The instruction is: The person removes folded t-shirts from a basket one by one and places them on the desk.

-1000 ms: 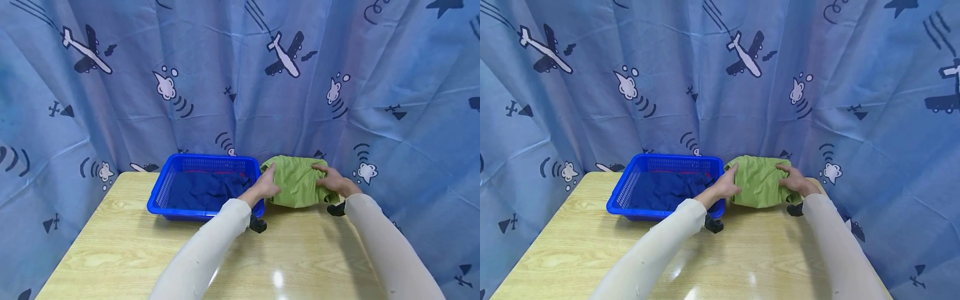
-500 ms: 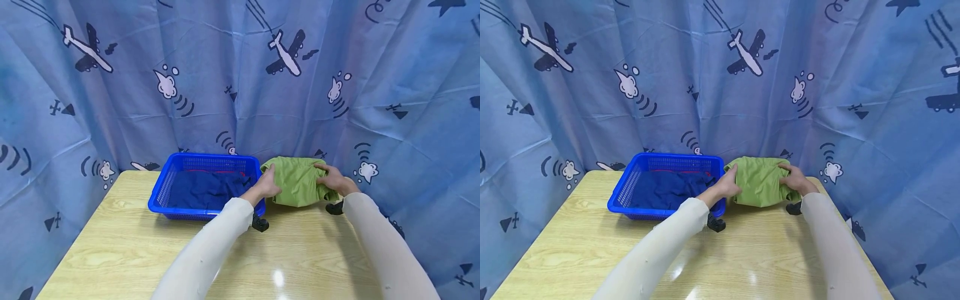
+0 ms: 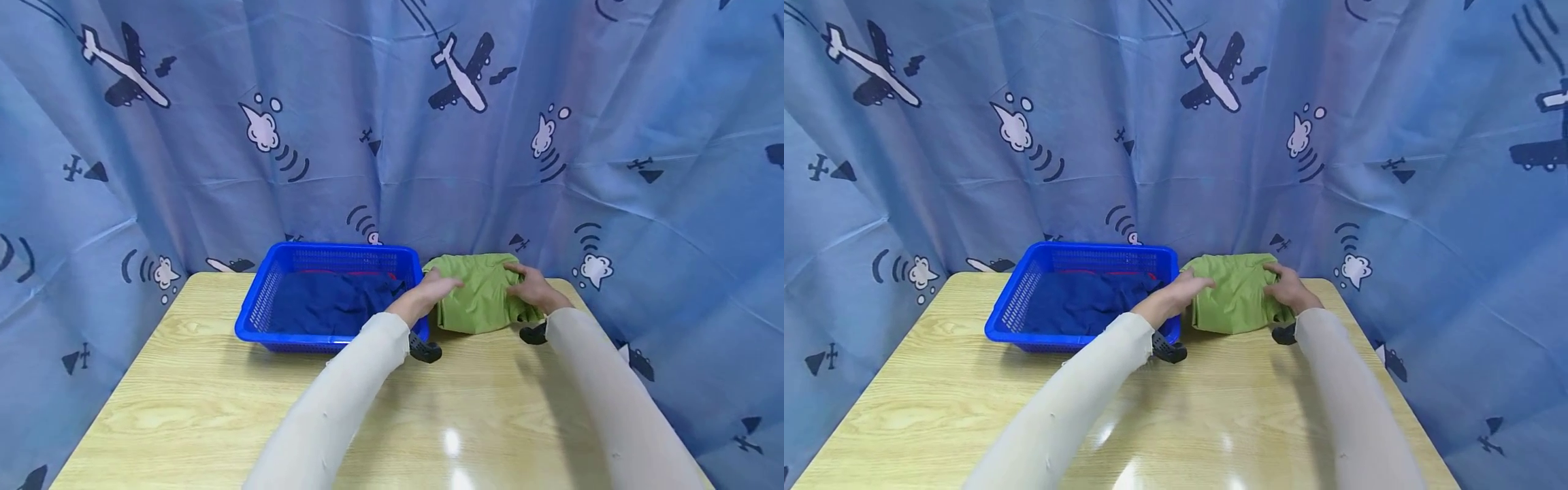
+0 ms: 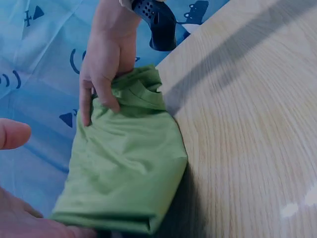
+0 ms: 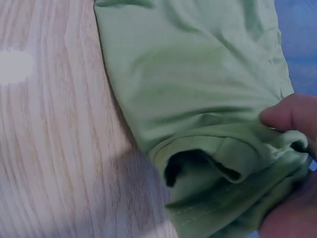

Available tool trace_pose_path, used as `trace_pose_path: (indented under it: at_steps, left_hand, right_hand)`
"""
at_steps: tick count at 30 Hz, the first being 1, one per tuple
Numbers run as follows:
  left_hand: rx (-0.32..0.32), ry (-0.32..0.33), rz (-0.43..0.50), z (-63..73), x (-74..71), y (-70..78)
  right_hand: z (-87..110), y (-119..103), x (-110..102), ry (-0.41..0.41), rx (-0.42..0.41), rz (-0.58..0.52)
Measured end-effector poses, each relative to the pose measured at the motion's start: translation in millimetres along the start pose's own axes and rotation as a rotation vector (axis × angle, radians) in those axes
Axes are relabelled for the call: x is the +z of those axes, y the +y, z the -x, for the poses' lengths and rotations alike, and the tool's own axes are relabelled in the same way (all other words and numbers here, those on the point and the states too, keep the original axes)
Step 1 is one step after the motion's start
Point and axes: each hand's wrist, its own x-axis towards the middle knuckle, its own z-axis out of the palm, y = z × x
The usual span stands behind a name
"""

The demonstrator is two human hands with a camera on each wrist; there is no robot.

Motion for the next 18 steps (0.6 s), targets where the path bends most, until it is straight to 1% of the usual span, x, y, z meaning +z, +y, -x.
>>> trace_pose_path:
  at_steps: [3,6,8,10,13,16,18]
  left_hand:
    - [0.000,0.022,0.026,0.5,-1.3,1.4]
    - [-0.001,0.031,0.038,1.2,0.9,2.9]
    - [-0.007,0.040,0.039,1.4,2.6,2.9]
    - [-0.004,0.046,0.036,1.1,3.2,2.4]
    - [0.019,0.056,0.039,0.2,2.3,1.3]
    - [0.063,0.054,0.031,0.5,-1.5,2.8]
    - [0.076,0.054,0.018,2.6,-4.2,4.2]
  right_hand:
    - [-2.7,-3.0,0.8,-0.037,0.027,0.044]
    - [-0.3,-2.2,-0.9,-0.070,0.080,0.136]
    - [2.2,0.0,-2.4,-0.085,0.112,0.180]
    - [3.4,2.5,-4.2,-0.087,0.125,0.203]
    - [3.6,4.2,-7.0,-0.067,0.103,0.219]
    - [3.0,0.7,-9.5,-0.037,0.057,0.249]
    - [2.2,-2.3,-10.2,-0.024,0.025,0.240]
